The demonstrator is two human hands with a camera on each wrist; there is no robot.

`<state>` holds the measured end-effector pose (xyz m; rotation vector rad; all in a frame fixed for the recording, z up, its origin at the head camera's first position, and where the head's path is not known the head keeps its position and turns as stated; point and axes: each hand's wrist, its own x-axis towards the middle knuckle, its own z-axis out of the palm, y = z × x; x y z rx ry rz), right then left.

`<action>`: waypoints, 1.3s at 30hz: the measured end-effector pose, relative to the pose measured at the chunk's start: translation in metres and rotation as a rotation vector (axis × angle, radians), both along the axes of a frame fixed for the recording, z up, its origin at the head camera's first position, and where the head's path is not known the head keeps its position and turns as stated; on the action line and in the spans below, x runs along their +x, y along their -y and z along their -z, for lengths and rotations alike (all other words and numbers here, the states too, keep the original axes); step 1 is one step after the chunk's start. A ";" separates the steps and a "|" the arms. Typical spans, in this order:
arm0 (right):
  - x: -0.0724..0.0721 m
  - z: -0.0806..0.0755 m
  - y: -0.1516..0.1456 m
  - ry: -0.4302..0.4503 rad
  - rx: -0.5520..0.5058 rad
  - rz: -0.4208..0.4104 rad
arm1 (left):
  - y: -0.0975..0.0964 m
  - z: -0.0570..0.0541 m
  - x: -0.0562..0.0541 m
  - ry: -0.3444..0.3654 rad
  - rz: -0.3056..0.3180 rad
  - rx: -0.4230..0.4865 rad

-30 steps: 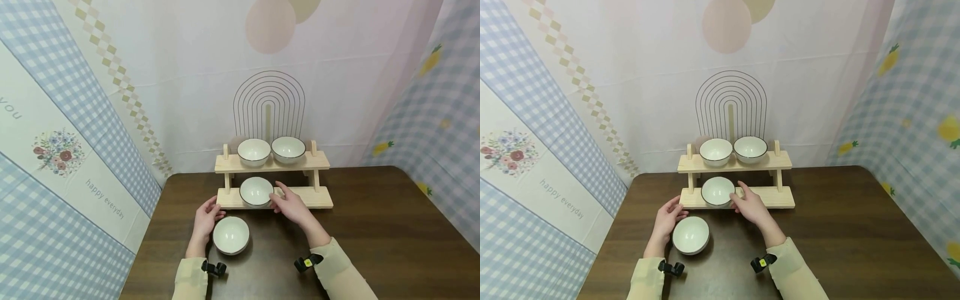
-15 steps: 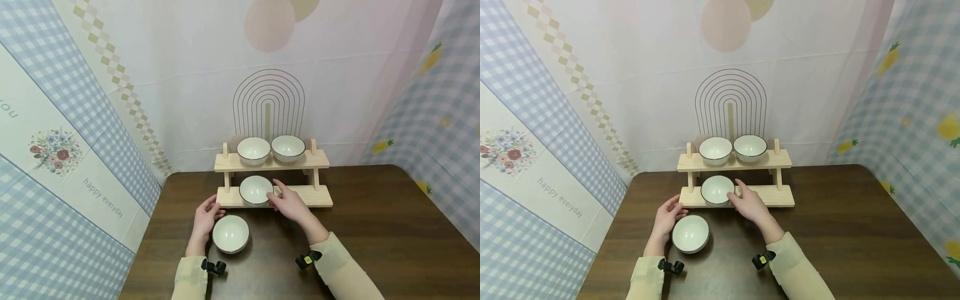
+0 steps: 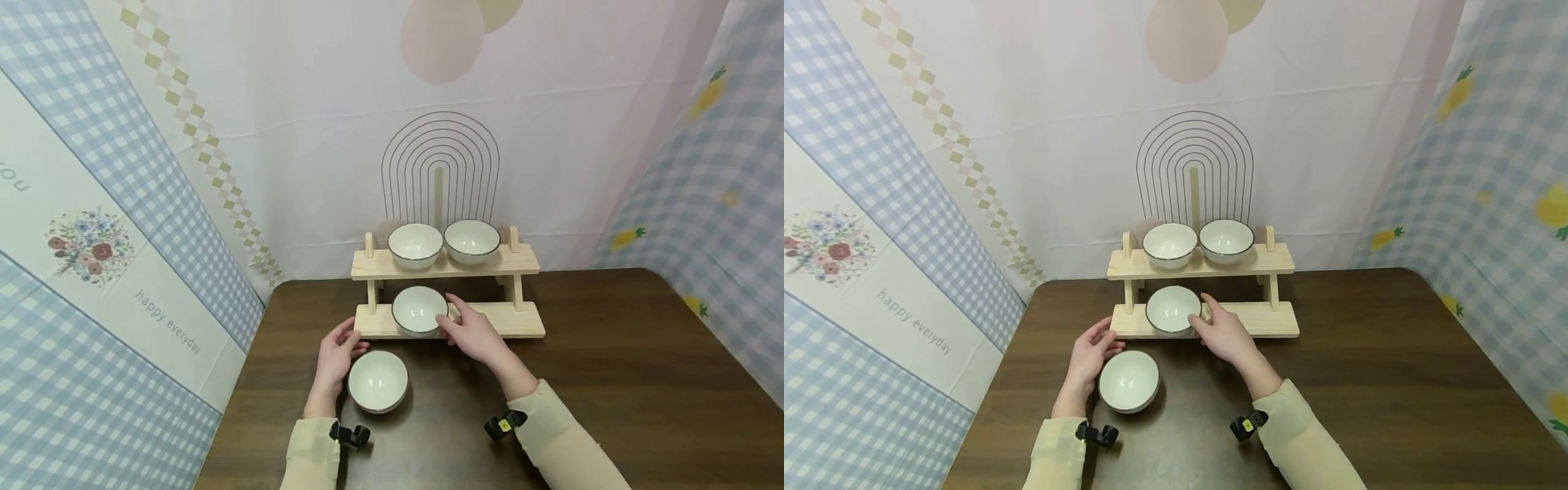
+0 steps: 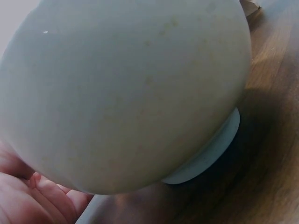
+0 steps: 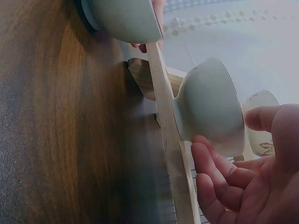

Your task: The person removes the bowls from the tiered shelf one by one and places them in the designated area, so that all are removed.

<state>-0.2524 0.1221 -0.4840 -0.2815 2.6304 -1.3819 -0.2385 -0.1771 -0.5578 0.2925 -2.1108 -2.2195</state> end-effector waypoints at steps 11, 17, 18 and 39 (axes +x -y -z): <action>-0.001 0.006 0.000 0.010 -0.031 0.023 | 0.001 -0.002 0.002 -0.009 0.011 0.012; -0.001 0.008 0.001 -0.007 -0.060 0.036 | 0.000 -0.004 0.002 -0.003 0.009 0.019; -0.001 0.008 0.001 -0.008 -0.063 0.040 | 0.000 -0.004 0.003 -0.003 0.008 0.019; 0.002 0.011 0.005 -0.010 -0.114 0.049 | 0.000 0.000 0.000 -0.006 0.004 -0.009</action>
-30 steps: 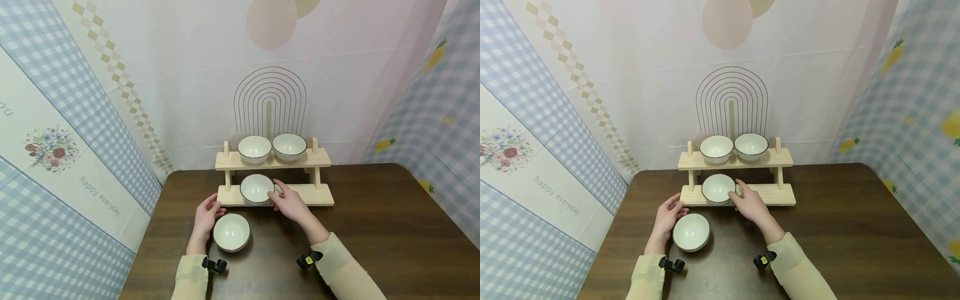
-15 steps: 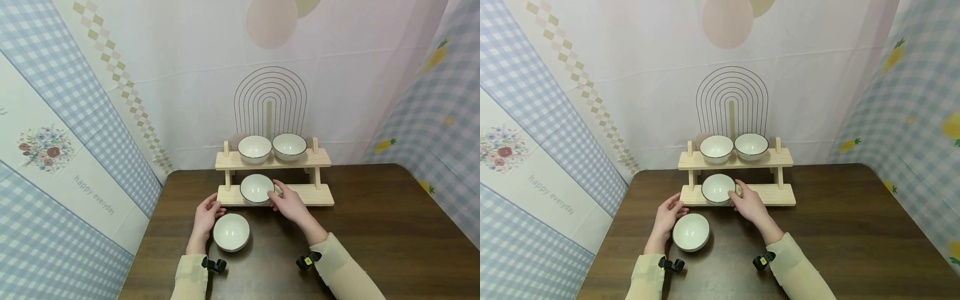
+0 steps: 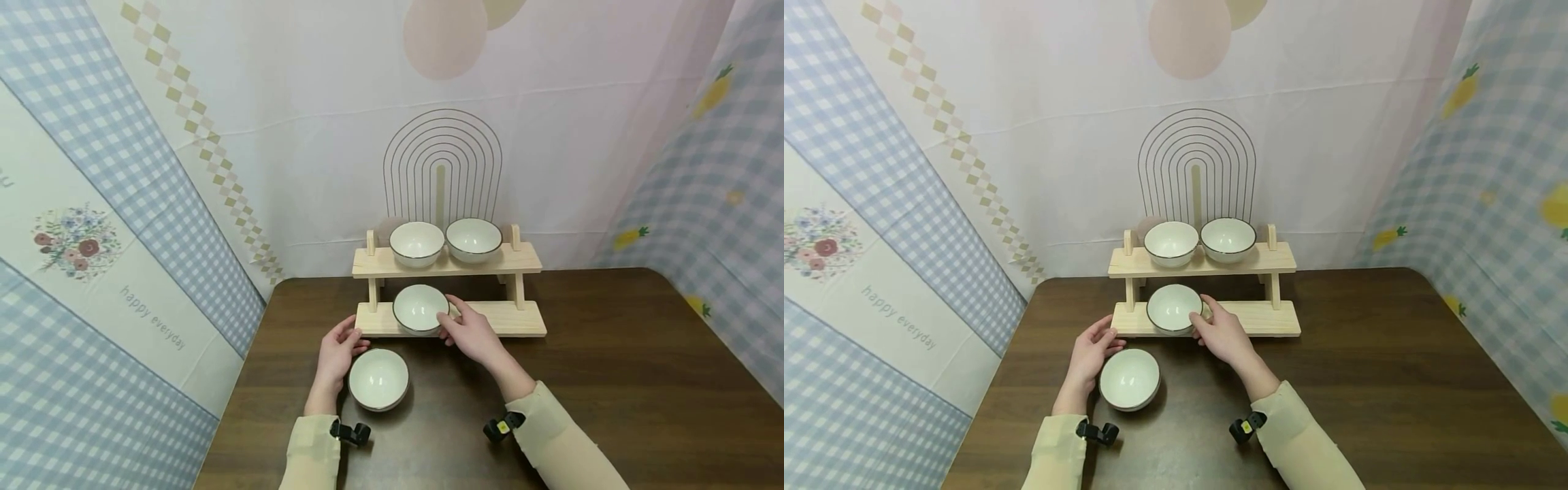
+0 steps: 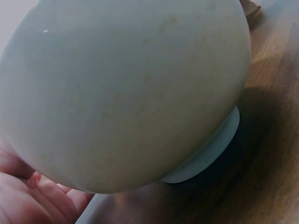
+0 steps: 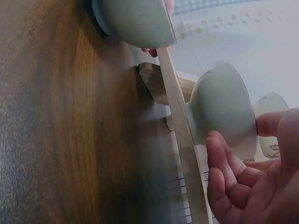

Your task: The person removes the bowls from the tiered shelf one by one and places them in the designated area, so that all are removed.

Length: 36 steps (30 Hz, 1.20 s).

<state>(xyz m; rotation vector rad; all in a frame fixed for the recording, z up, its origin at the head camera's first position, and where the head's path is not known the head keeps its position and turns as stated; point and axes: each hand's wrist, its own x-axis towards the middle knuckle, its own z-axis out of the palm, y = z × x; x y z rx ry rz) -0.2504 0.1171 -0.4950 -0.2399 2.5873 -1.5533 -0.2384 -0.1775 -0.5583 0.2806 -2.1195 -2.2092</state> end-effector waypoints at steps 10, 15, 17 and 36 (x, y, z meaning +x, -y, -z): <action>0.000 0.000 0.001 0.006 -0.035 0.010 | 0.000 0.001 -0.001 0.005 -0.005 0.006; 0.000 0.000 0.002 0.003 -0.034 0.016 | 0.000 0.001 0.000 0.005 -0.003 0.000; 0.000 -0.001 0.002 0.005 -0.034 0.018 | 0.000 0.001 0.000 0.009 -0.004 0.004; 0.001 0.005 0.006 0.065 -0.129 0.032 | 0.000 0.000 0.001 0.002 0.006 0.023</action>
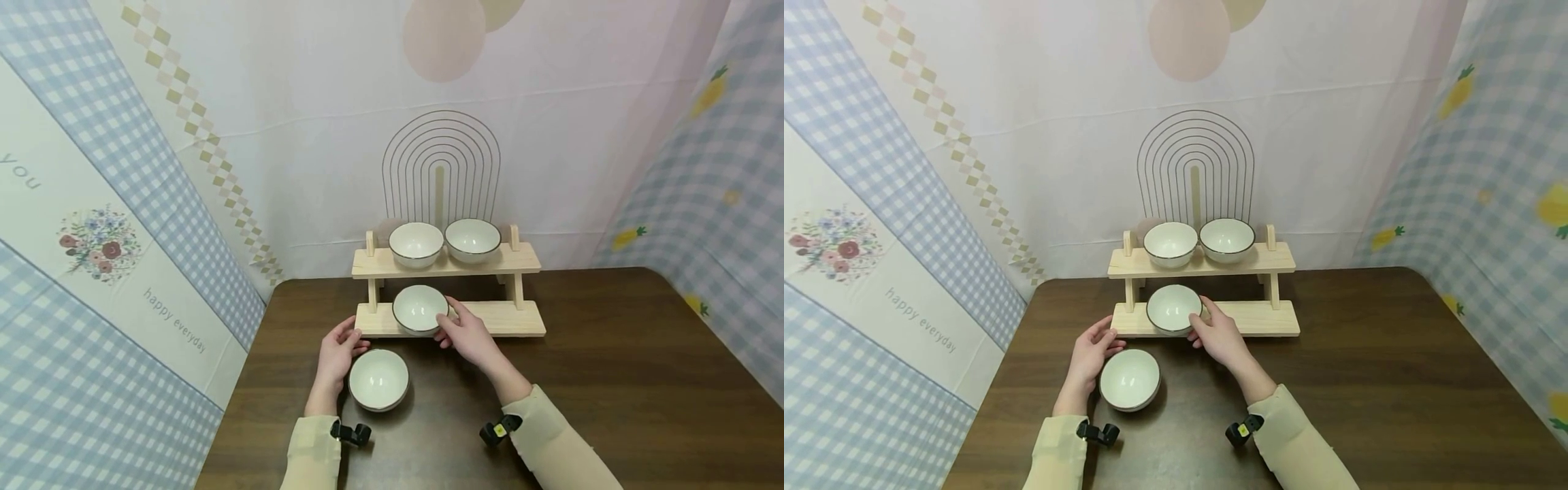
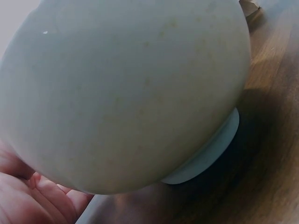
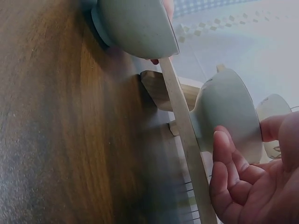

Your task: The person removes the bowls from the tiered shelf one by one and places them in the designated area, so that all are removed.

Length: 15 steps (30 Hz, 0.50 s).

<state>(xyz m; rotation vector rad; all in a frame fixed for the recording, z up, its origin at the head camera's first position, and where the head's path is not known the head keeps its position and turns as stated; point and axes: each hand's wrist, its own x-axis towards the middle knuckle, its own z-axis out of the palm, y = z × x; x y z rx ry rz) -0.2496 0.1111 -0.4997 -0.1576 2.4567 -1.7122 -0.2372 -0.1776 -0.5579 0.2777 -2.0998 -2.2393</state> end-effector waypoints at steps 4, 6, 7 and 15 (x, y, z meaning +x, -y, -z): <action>0.000 0.000 0.001 0.002 -0.004 0.001 | 0.000 0.000 0.000 -0.001 -0.003 0.003; 0.000 0.000 0.001 0.001 -0.005 0.000 | 0.000 0.000 0.000 0.000 -0.006 0.004; 0.000 0.000 0.001 0.003 -0.007 -0.001 | 0.000 0.000 0.000 0.001 -0.007 0.003; 0.002 -0.001 0.000 0.004 -0.028 -0.005 | -0.001 0.000 -0.001 0.006 -0.012 -0.001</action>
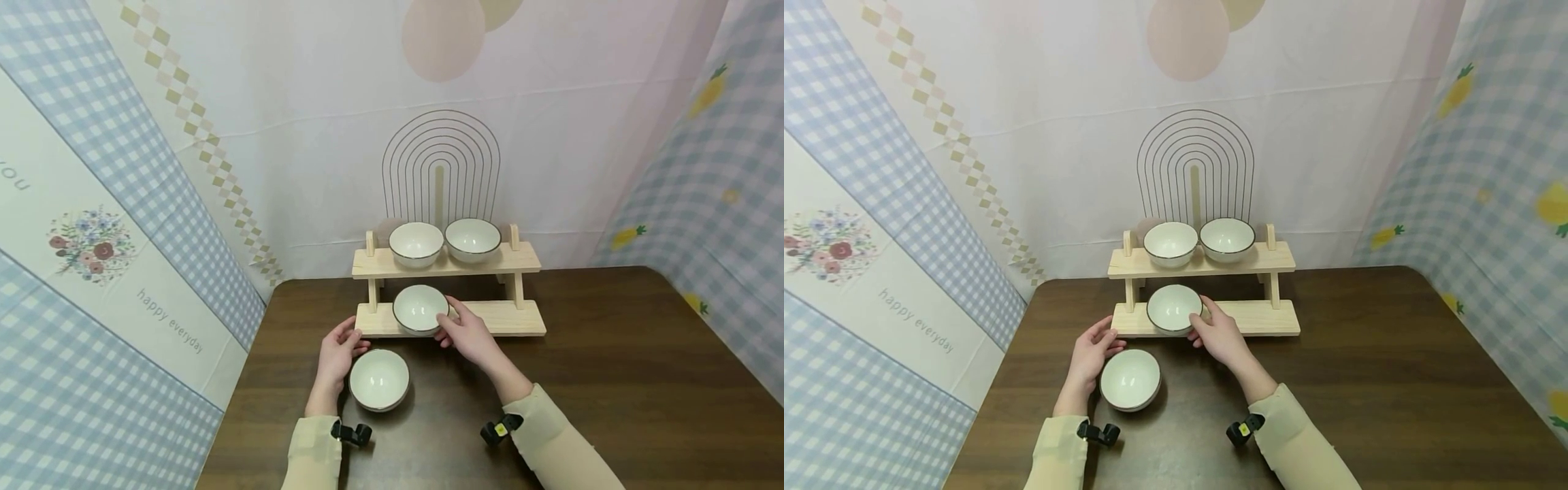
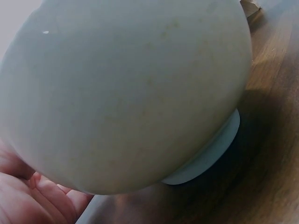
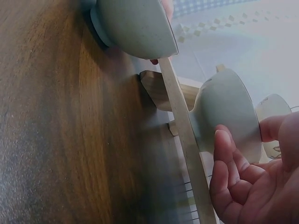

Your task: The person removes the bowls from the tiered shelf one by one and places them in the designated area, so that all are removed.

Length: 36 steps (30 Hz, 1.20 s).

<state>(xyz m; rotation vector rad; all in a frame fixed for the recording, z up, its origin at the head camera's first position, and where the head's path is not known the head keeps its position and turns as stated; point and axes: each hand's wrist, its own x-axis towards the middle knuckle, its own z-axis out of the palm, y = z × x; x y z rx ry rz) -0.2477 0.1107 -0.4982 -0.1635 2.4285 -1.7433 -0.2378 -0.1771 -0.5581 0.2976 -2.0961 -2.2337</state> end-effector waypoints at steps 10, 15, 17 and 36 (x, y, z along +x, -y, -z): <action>0.001 0.002 -0.001 -0.002 0.002 0.000 | 0.000 -0.002 0.003 -0.006 0.018 -0.004; 0.001 0.001 0.001 0.002 0.002 0.002 | 0.001 0.000 0.002 0.003 0.008 0.005; 0.001 0.001 0.001 0.003 0.004 0.002 | 0.001 0.000 0.001 0.004 0.005 0.006; 0.001 0.001 0.002 -0.009 -0.043 0.020 | 0.000 0.000 0.001 -0.013 0.005 -0.003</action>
